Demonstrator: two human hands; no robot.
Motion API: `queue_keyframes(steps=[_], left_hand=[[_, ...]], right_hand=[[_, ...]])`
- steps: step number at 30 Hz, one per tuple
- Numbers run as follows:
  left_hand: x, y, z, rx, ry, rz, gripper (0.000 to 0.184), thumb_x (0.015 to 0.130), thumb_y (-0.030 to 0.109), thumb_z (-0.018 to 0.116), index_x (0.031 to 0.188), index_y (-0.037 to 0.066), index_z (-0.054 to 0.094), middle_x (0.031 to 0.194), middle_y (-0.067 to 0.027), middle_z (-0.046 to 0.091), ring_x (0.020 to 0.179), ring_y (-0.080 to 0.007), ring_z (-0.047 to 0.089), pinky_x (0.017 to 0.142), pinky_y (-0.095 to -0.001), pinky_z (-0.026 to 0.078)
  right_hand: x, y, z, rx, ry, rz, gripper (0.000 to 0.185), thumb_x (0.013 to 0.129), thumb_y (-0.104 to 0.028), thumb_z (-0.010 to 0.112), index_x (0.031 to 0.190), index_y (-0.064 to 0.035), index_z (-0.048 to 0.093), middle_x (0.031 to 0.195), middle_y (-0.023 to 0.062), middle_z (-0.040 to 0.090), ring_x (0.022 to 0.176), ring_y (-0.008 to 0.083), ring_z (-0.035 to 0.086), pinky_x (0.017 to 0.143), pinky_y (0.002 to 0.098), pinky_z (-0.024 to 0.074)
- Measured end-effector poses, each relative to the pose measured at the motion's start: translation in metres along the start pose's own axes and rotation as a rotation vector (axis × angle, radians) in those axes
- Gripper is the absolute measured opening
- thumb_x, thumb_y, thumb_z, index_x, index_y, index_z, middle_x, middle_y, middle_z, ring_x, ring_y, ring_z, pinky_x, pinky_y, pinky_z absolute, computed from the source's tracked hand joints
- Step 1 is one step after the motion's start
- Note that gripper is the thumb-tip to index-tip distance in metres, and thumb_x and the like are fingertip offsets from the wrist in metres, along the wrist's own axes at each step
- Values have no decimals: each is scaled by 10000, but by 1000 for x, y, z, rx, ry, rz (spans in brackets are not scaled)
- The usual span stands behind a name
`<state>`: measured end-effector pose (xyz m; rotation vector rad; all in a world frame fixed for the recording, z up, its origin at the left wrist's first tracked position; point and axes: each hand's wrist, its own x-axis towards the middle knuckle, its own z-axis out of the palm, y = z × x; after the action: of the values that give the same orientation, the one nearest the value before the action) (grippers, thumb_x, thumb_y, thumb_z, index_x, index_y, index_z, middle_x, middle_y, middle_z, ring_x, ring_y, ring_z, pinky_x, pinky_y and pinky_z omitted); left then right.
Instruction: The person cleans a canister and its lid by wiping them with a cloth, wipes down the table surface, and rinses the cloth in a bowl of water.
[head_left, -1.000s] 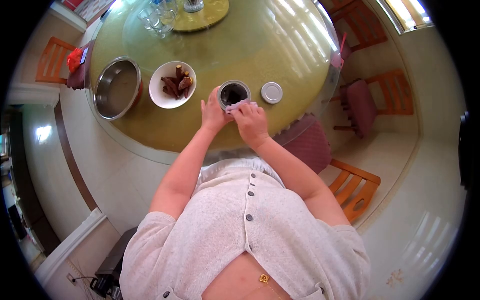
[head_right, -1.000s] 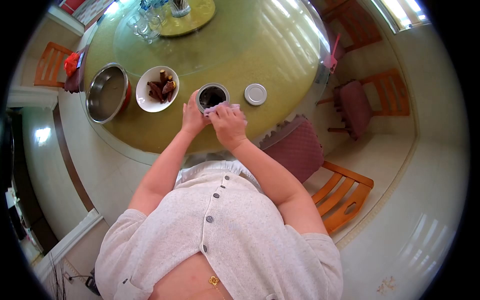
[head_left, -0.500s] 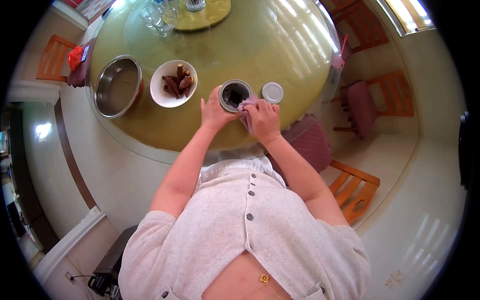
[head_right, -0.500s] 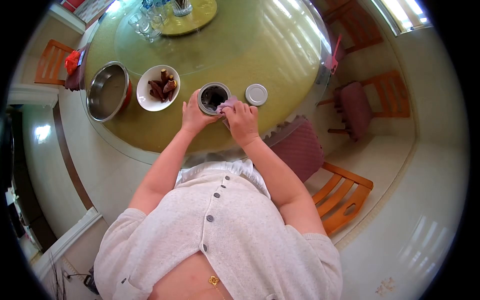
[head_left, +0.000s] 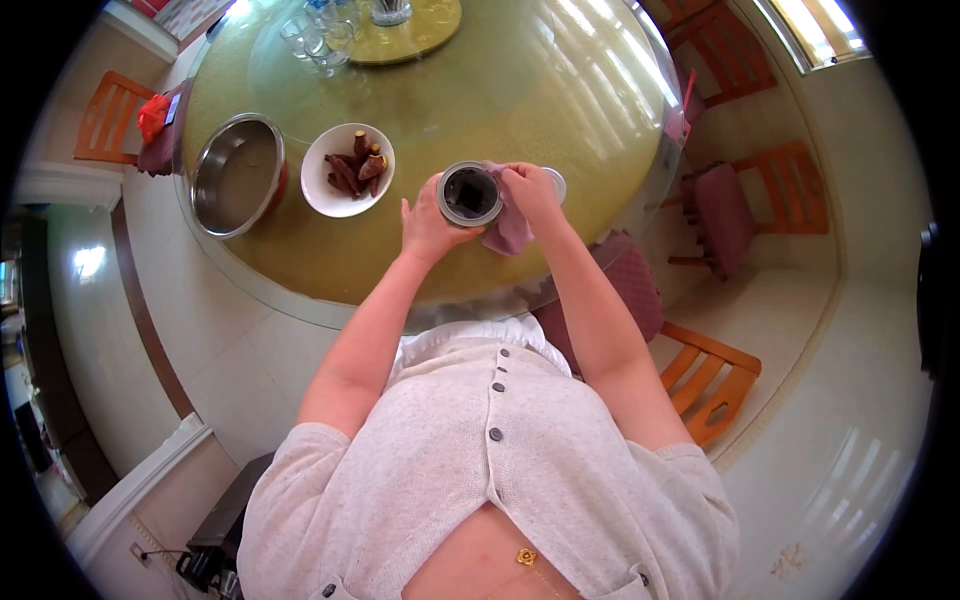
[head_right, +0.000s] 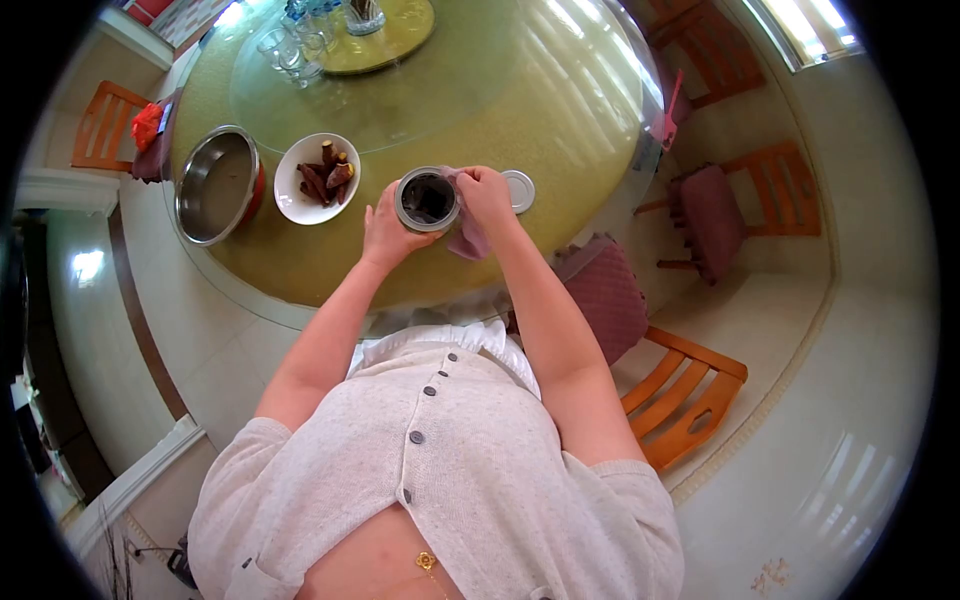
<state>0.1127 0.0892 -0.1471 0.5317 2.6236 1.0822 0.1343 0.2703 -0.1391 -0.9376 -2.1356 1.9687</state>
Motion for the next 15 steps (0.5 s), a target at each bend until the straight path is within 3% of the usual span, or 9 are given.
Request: queue_keyframes(steps=[2, 4, 7, 11, 15], left_hand=[[0, 2, -2, -3, -12, -8, 969, 508, 483, 828, 1320, 186, 388, 1329, -15, 486, 1263, -227, 439, 1064, -646, 193], [0, 2, -2, 0, -4, -12, 966, 512, 479, 826, 1322, 187, 386, 1327, -14, 489, 1260, -230, 442, 1064, -646, 195], [0, 0, 2, 32, 10, 12, 964, 517, 487, 824, 1321, 185, 386, 1324, -19, 491, 1254, -236, 450, 1059, -651, 198], [-1, -3, 9, 22, 56, -11, 966, 518, 499, 820, 1321, 183, 386, 1330, -25, 485, 1252, -241, 451, 1056, -654, 198], [-2, 2, 10, 3, 49, -29, 987, 516, 517, 814, 1331, 175, 374, 1340, -30, 477, 1254, -245, 449, 1060, -649, 197]], right_hand=[[7, -4, 2, -113, 18, -3, 161, 811, -113, 619, 853, 33, 673, 708, 55, 643, 618, 113, 574, 541, 258, 454], [8, -21, -1, -106, -75, 163, 137, 764, -104, 674, 837, 12, 678, 676, 47, 628, 567, 115, 562, 510, 256, 446], [23, -12, -3, -178, -129, 134, 110, 743, -89, 693, 799, 2, 669, 648, 53, 616, 526, 120, 547, 462, 262, 426], [14, -13, -6, -168, -176, 178, 85, 752, -80, 674, 760, 1, 650, 628, 52, 600, 508, 117, 531, 438, 256, 405], [1, 14, -10, 45, -165, 313, 79, 774, -78, 644, 718, -31, 613, 591, 28, 560, 475, 110, 500, 392, 265, 372]])
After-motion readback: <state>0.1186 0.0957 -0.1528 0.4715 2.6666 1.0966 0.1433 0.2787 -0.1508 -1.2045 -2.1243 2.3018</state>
